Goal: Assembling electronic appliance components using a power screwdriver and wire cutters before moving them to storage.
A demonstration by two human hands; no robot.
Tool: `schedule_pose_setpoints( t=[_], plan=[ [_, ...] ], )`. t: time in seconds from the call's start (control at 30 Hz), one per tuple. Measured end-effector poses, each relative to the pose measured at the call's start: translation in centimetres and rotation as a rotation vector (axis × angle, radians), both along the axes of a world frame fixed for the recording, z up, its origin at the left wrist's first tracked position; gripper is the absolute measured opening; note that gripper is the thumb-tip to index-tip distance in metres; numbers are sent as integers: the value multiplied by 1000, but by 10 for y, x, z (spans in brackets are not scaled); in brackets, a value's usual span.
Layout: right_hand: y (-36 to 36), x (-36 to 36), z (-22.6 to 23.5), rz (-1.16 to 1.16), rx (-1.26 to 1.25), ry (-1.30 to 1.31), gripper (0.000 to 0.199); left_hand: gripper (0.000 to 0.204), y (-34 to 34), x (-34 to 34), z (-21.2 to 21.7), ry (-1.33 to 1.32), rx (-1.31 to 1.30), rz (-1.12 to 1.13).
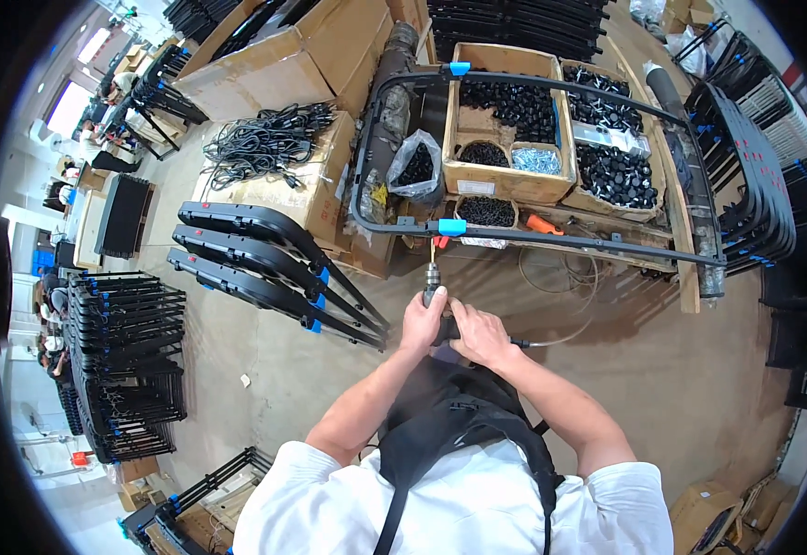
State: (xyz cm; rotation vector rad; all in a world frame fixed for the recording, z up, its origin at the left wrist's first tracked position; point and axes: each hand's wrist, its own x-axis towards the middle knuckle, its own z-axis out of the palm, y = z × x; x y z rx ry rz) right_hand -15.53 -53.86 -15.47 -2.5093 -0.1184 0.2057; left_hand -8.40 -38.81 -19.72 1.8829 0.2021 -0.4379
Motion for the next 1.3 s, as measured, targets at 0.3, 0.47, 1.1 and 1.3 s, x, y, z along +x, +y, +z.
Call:
schedule_pose_setpoints(
  t=[0.3, 0.47, 1.1, 1.3],
  plan=[
    [9, 11, 4, -57, -15, 40, 77, 55, 3, 20, 26, 63, 15, -58],
    [12, 11, 3, -80, 8, 19, 76, 56, 6, 25, 27, 67, 48, -100],
    [7, 33, 8, -71, -66, 161, 93, 63, -3, 44, 15, 40, 126, -158],
    [7, 40, 11, -79, -58, 183, 88, 56, -3, 49, -2, 36, 128, -111]
  ],
)
